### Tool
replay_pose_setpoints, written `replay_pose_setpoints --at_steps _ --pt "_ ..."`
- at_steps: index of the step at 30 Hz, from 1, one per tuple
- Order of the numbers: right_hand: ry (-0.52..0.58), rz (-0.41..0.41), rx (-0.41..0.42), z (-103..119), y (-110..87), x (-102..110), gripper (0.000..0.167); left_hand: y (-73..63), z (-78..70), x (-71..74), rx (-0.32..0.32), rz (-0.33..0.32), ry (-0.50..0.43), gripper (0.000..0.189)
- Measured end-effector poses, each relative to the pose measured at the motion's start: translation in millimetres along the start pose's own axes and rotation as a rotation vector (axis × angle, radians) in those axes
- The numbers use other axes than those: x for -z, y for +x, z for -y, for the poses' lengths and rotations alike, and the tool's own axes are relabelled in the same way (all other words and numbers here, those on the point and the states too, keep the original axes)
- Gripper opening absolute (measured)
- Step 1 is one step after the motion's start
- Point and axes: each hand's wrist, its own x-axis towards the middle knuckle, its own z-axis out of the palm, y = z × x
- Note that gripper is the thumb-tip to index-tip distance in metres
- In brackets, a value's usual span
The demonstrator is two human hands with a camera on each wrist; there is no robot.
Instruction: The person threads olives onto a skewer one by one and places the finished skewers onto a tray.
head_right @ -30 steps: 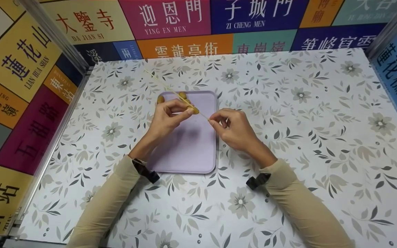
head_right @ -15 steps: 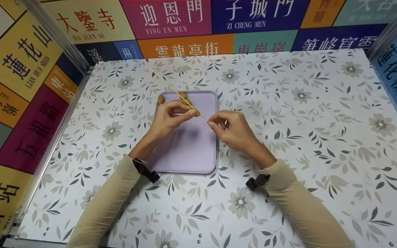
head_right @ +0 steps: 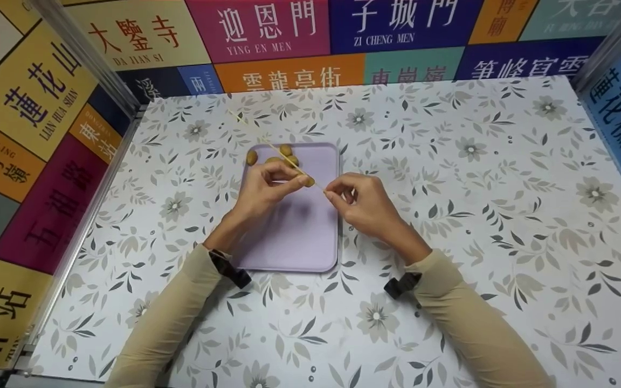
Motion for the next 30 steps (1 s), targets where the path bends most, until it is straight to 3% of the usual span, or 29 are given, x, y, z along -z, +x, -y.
replay_pose_setpoints --at_steps 3,7,14,18,21,23,27,30 --pt "-0.009 0.022 0.01 -3 0.6 2 0.004 -0.5 -0.4 -1.4 0.017 -0.006 0.003 0.017" --pt "-0.043 0.071 -0.002 -2 1.7 4 0.005 -1.1 -1.3 -4.1 -0.007 -0.04 0.043 0.017" --pt "-0.126 0.095 -0.022 2 2.0 3 0.008 -4.6 -4.7 -12.9 -0.102 -0.148 0.228 0.023" --pt "-0.128 0.089 -0.031 2 1.1 2 0.011 -3.0 -5.5 -14.0 -0.112 -0.139 0.209 0.022" --pt "-0.099 0.079 -0.046 1 1.0 5 0.012 2.3 -3.5 -6.6 -0.114 -0.128 0.183 0.024" --pt "-0.081 0.07 -0.048 -1 1.3 6 0.013 5.9 -1.6 2.3 -0.117 -0.134 0.214 0.026" --pt "-0.074 0.052 -0.044 -3 2.7 8 0.012 13.3 1.8 21.8 -0.124 -0.156 0.372 0.021" --pt "-0.078 0.043 -0.046 -4 3.3 8 0.012 18.4 2.6 33.0 -0.095 -0.164 0.517 0.015"
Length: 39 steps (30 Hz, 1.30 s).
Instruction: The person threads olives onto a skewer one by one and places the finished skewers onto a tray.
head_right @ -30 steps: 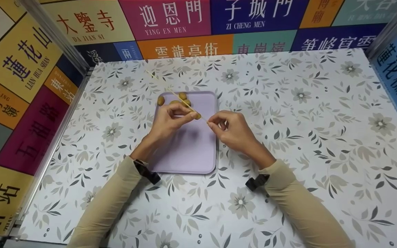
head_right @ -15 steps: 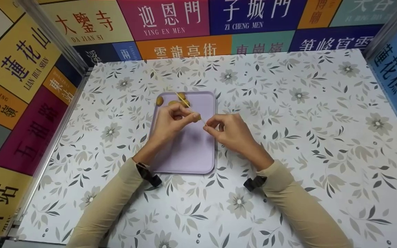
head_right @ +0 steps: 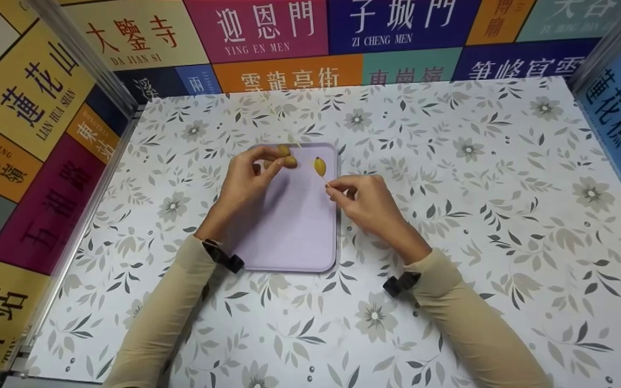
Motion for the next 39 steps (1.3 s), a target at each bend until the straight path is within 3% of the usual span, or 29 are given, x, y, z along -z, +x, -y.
replay_pose_setpoints --at_steps 4,8,11,14,21,30,35,39 --pt "-0.003 -0.003 -0.02 -2 0.8 1 0.013 7.8 3.9 1.7 0.047 0.034 0.209 0.022" --pt "0.007 0.015 -0.045 -4 1.4 3 0.013 12.0 6.8 -3.1 0.042 0.127 0.383 0.036" --pt "0.003 0.025 -0.053 -4 1.8 3 0.012 11.9 8.6 -6.0 0.013 0.201 0.467 0.044" --pt "-0.003 0.029 -0.054 -4 2.4 3 0.013 10.7 9.2 -7.1 -0.006 0.225 0.506 0.042" --pt "0.009 0.033 -0.062 -6 2.0 2 0.013 10.0 11.2 -10.0 0.019 0.198 0.468 0.022" --pt "0.007 0.042 -0.073 -6 0.7 1 0.014 10.2 15.6 -11.9 0.018 0.175 0.441 0.017" --pt "0.002 0.049 -0.077 -6 1.2 2 0.015 13.5 18.3 -4.5 0.016 0.071 0.31 0.028" --pt "-0.003 0.043 -0.077 -6 1.4 3 0.015 15.4 17.2 6.0 -0.009 -0.031 0.153 0.033"
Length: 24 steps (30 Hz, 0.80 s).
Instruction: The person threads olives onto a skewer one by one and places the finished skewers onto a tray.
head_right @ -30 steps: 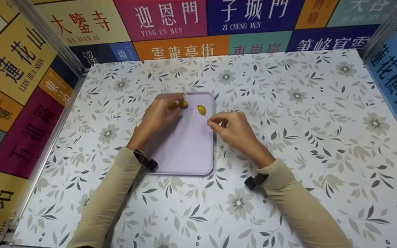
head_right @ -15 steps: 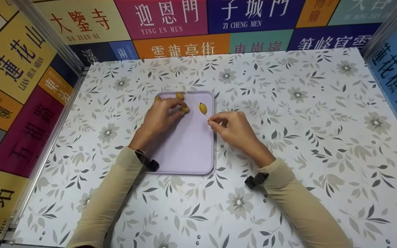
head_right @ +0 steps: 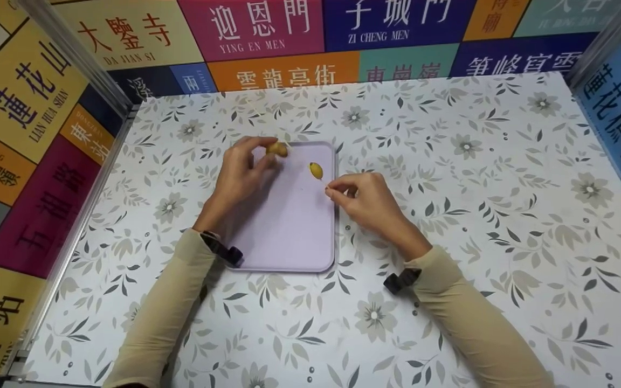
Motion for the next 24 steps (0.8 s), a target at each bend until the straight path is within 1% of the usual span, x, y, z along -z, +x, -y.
replay_pose_setpoints --at_steps 2,5,8,10,12,14,19,24 --pt "-0.004 -0.005 -0.003 0 0.1 0 0.015 0.7 0.2 5.1 0.0 -0.043 -0.103 0.032" --pt "-0.016 -0.01 -0.005 0 0.6 0 0.014 2.8 1.3 10.6 0.024 -0.091 -0.313 0.03" --pt "-0.01 -0.004 -0.001 -2 0.5 -1 0.013 5.3 1.9 13.9 0.072 -0.122 -0.505 0.031" --pt "-0.01 -0.001 0.007 -3 0.3 -3 0.013 6.5 1.6 16.5 0.115 -0.13 -0.595 0.032" --pt "-0.008 0.003 0.013 -3 -0.2 -3 0.013 6.8 1.0 18.8 0.162 -0.136 -0.65 0.033" --pt "-0.01 0.005 0.017 -3 -0.4 -4 0.012 6.3 0.1 21.4 0.201 -0.139 -0.685 0.033" --pt "-0.018 0.026 0.028 -4 -0.7 -4 0.011 5.4 -0.1 26.4 0.264 -0.158 -0.79 0.032" --pt "-0.01 0.06 0.014 -4 -0.9 -4 0.01 5.9 2.3 30.1 0.351 -0.198 -0.896 0.032"
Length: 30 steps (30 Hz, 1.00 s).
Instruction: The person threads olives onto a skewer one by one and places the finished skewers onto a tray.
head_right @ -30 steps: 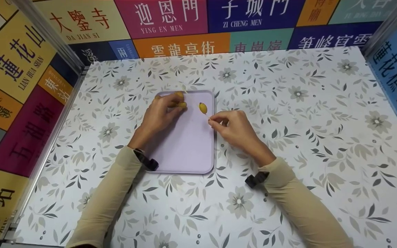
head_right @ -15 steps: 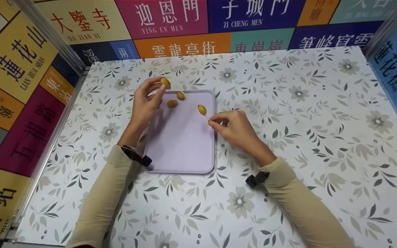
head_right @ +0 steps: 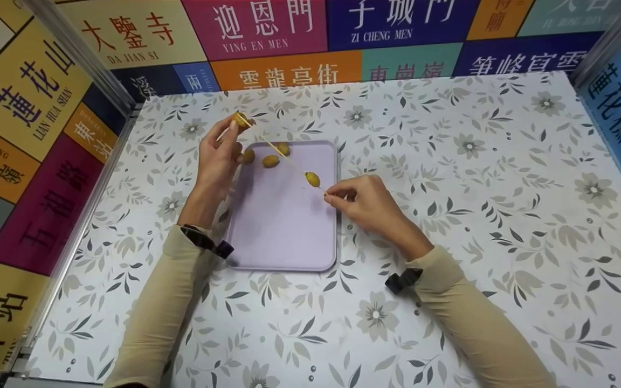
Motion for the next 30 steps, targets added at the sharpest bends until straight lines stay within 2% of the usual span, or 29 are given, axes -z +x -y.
replay_pose_setpoints --at_steps 4,15,23,30 --pt "0.007 0.006 -0.003 1 -0.5 1 0.011 0.9 -1.0 2.0 0.058 -0.028 -0.061 0.034" --pt "0.021 0.04 -0.035 4 -1.4 2 0.016 1.5 -0.7 6.6 0.094 -0.031 -0.178 0.034" --pt "0.018 0.042 -0.04 5 -1.9 1 0.016 0.3 -2.8 7.7 0.105 0.001 -0.196 0.035" --pt "0.004 0.028 -0.052 3 -1.9 1 0.013 -1.3 -3.6 10.6 0.064 0.054 -0.307 0.032"
